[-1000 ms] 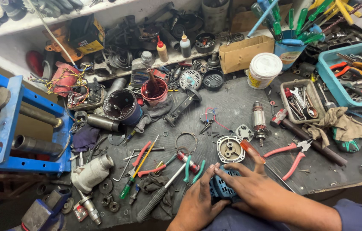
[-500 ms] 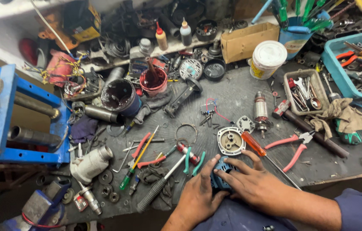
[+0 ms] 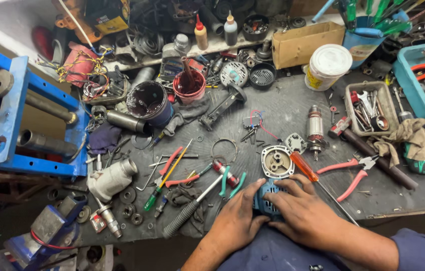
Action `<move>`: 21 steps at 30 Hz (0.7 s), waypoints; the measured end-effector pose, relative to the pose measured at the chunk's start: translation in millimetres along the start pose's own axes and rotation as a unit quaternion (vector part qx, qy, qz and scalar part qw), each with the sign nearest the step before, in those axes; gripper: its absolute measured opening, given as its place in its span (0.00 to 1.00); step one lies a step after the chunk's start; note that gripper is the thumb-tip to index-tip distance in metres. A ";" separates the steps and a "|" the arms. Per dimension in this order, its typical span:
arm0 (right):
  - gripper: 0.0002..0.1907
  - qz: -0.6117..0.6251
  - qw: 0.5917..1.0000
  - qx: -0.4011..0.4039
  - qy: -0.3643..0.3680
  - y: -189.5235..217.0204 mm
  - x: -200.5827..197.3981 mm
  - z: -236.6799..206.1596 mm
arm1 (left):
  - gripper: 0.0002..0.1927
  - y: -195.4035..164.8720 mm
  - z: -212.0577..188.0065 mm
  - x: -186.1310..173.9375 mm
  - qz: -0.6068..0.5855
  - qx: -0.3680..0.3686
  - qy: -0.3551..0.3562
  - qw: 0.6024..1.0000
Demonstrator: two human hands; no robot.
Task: The person handles a small reddish component, then picks up a blue motor housing and rotates it while inspecting the interior. They place the housing down and pick up a green-handled screwdriver, holding it over the housing without inserting it.
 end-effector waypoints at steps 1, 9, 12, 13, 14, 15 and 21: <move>0.36 -0.001 1.000 -0.003 -0.005 0.4 -1.4 0.5 | 0.48 1.1 0.7 -0.2 0.002 0.001 0.002 1.000; 0.43 0.011 1.000 0.023 0.017 -0.2 -8.4 -1.7 | 0.50 5.1 2.9 0.8 -0.002 -0.001 -0.001 1.000; 0.42 0.012 1.000 0.020 -0.002 -0.3 -12.6 -2.0 | 0.50 3.8 2.7 -1.1 -0.002 0.002 -0.003 1.000; 0.41 0.012 1.000 0.017 -0.014 0.4 -13.9 -2.7 | 0.50 3.5 2.3 -1.1 -0.003 -0.003 0.001 1.000; 0.42 0.001 1.000 0.020 -0.014 -0.5 -13.6 -2.9 | 0.50 3.4 2.7 -1.5 -0.001 -0.003 0.002 1.000; 0.42 -0.010 1.000 0.023 -0.014 -0.2 -12.9 -4.1 | 0.50 2.9 2.8 -1.8 0.003 -0.004 0.003 1.000; 0.45 0.022 0.995 0.065 -0.069 -4.0 -6.6 -12.7 | 0.50 1.4 3.3 -1.2 0.011 -0.007 0.002 1.000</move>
Point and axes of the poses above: each hand's wrist, its own z-axis towards the middle knuckle, its own x-axis out of the palm, y = z × x, the point moved 5 cm from there along z, towards the middle knuckle, and after that the axes turned 3 degrees about y, right-handed, at the moved point
